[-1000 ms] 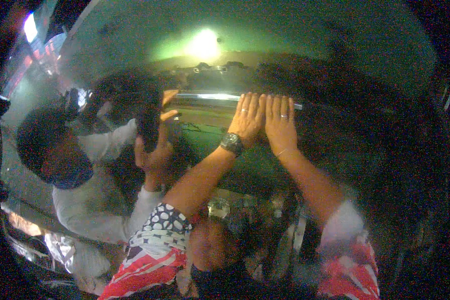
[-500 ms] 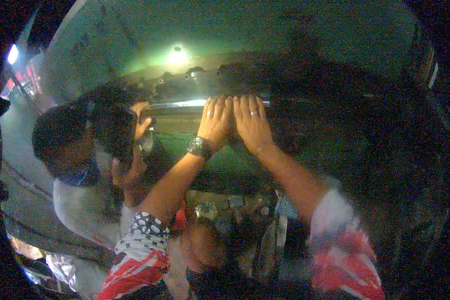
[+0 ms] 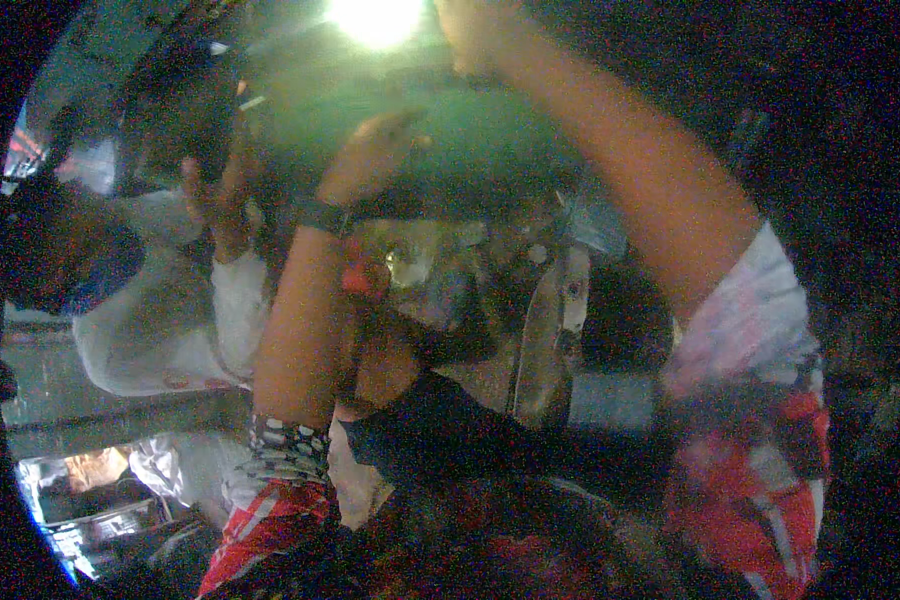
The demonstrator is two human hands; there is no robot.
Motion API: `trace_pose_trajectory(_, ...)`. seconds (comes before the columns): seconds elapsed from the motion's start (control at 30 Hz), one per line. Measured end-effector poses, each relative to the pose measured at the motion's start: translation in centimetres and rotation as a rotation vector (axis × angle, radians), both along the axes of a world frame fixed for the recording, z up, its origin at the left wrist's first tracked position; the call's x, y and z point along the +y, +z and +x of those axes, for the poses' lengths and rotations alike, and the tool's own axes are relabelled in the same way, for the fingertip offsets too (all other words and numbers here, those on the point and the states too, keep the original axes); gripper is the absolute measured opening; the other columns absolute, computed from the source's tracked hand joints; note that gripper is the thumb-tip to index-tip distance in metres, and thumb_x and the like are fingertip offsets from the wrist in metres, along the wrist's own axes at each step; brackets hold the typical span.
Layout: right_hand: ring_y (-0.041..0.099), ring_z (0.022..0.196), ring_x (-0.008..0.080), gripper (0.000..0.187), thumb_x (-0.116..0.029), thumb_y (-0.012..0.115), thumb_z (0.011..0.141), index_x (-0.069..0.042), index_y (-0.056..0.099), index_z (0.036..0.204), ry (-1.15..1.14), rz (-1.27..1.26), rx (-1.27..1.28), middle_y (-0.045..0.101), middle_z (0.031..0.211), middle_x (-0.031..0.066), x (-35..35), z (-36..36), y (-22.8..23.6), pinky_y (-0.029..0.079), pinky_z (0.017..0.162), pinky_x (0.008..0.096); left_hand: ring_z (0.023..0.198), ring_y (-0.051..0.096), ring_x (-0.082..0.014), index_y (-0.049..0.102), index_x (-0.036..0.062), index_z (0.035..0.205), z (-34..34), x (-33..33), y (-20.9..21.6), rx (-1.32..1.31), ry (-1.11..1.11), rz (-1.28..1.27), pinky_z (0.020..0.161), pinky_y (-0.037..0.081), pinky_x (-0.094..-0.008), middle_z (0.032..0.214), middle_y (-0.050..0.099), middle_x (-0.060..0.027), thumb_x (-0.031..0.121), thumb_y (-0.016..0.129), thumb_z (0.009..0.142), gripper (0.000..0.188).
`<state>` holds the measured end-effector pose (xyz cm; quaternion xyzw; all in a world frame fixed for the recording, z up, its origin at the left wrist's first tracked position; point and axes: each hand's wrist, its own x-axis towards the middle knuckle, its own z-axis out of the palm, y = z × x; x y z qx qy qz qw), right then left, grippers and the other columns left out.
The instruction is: The person fits a long metal bar into a slot on a large green machine, then uses a hammer to tap it into place. Another person assists by holding a smartphone for illumination.
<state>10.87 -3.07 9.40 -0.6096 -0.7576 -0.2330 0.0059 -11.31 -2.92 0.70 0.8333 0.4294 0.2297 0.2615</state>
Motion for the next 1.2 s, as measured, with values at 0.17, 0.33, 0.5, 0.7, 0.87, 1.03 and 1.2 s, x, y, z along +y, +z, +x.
trace_pose_trajectory(0.17,0.031,0.144,0.0416,0.106,-0.043,0.079,0.08,0.012,0.023,0.152,0.018,-0.002,0.092,0.035,0.152,0.0284,0.1,-0.6,-2.3,0.022,0.122,0.0513,0.114,0.064,-0.04,0.065,0.0019,0.124,-1.5,0.3,-10.4,0.705,-0.063,-0.204,0.101,0.05,-0.042,0.118,0.069,-0.0225,0.034,0.076,0.084,0.052)
trace_pose_trajectory(0.33,0.039,0.14,0.0399,0.106,-0.03,0.086,0.07,0.007,0.029,0.151,0.023,0.157,0.09,0.042,0.148,0.0244,2.2,0.6,-2.7,0.028,0.119,0.0537,0.116,0.061,-0.0419,0.057,0.0037,0.131,3.0,0.0,-19.3,0.902,-0.44,-0.451,0.101,0.049,-0.0439,0.124,0.062,-0.0245,0.03,0.079,0.081,0.061)
trace_pose_trajectory(0.5,0.03,0.146,0.042,0.112,-0.029,0.09,0.065,0.009,0.028,0.15,0.08,0.182,0.1,0.036,0.153,0.0279,2.0,-0.2,-4.9,0.023,0.122,0.0523,0.116,0.059,-0.0448,0.05,0.0053,0.136,6.0,-4.8,-28.7,0.856,-0.316,-0.522,0.1,0.049,-0.0461,0.125,0.056,-0.0266,0.028,0.082,0.076,0.071)
trace_pose_trajectory(0.7,0.027,0.146,0.044,0.111,-0.033,0.087,0.068,0.011,0.026,0.15,0.066,0.173,0.092,0.033,0.152,0.0295,2.0,-0.4,-5.4,0.02,0.122,0.0555,0.115,0.056,-0.0484,0.042,0.0072,0.141,8.5,-6.9,-34.3,0.714,-0.179,-0.524,0.099,0.048,-0.0487,0.127,0.05,-0.0292,0.026,0.086,0.071,0.085)
trace_pose_trajectory(0.87,0.024,0.147,0.0455,0.116,-0.037,0.088,0.068,0.012,0.023,0.15,0.08,0.047,0.182,0.032,0.152,0.0313,-1.5,-1.4,-4.9,0.018,0.122,0.0572,0.115,0.054,-0.0514,0.035,0.0087,0.146,7.3,-8.4,-32.4,0.448,0.05,-0.405,0.099,0.048,-0.0509,0.129,0.044,-0.0313,0.024,0.089,0.066,0.097)
trace_pose_trajectory(1.03,0.022,0.149,0.0449,0.099,-0.037,0.078,0.081,0.011,0.027,0.151,0.159,0.038,0.282,0.028,0.156,0.0315,-1.1,0.7,-1.7,0.017,0.123,0.0538,0.112,0.053,-0.053,0.03,0.0096,0.149,6.3,-7.1,-20.5,0.004,0.305,-0.14,0.096,0.049,-0.0525,0.129,0.04,-0.0316,0.023,0.092,0.062,0.107)
trace_pose_trajectory(1.2,0.03,0.147,0.0412,0.069,-0.031,0.064,0.095,0.005,0.038,0.148,0.196,0.134,0.81,0.037,0.154,0.0293,-5.4,-0.8,-4.5,0.025,0.122,0.0465,0.108,0.057,-0.0453,0.035,0.0055,0.144,2.9,-6.6,-5.2,-0.367,0.424,0.145,0.091,0.052,-0.0498,0.121,0.045,-0.0251,0.028,0.093,0.063,0.102)
